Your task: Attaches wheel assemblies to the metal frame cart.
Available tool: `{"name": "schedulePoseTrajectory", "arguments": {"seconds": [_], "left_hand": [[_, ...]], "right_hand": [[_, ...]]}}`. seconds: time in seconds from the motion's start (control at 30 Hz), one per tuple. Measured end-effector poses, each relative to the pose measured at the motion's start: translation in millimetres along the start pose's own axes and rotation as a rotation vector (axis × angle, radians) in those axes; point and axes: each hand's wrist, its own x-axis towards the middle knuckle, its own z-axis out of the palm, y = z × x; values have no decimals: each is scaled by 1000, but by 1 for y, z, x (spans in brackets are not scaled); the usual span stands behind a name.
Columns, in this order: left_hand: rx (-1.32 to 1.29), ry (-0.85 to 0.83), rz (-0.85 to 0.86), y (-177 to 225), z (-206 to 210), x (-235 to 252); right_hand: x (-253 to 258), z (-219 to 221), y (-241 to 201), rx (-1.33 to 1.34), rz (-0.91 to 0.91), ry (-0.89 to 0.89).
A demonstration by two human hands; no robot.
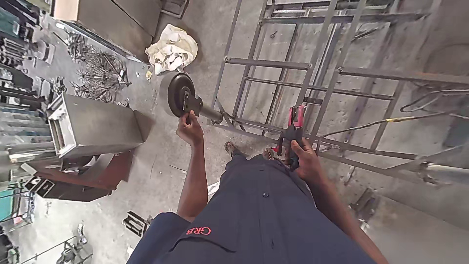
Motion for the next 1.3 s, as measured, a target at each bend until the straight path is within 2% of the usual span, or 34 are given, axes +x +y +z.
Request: {"name": "schedulePoseTrajectory", "arguments": {"seconds": [0.7, 0.93, 1.17, 1.3], "left_hand": [[-31, 28, 8, -5, 3, -1], [-127, 15, 32, -7, 3, -1], [-611, -115, -343, 21, -35, -7], [-731, -181, -485, 24, -56, -9]], "right_hand": [[-2, 1, 0, 6, -13, 2], [-3, 1, -1, -13, 4, 18], [0, 13, -2, 2, -32, 7], [6, 27, -2, -35, -17, 29]]}}
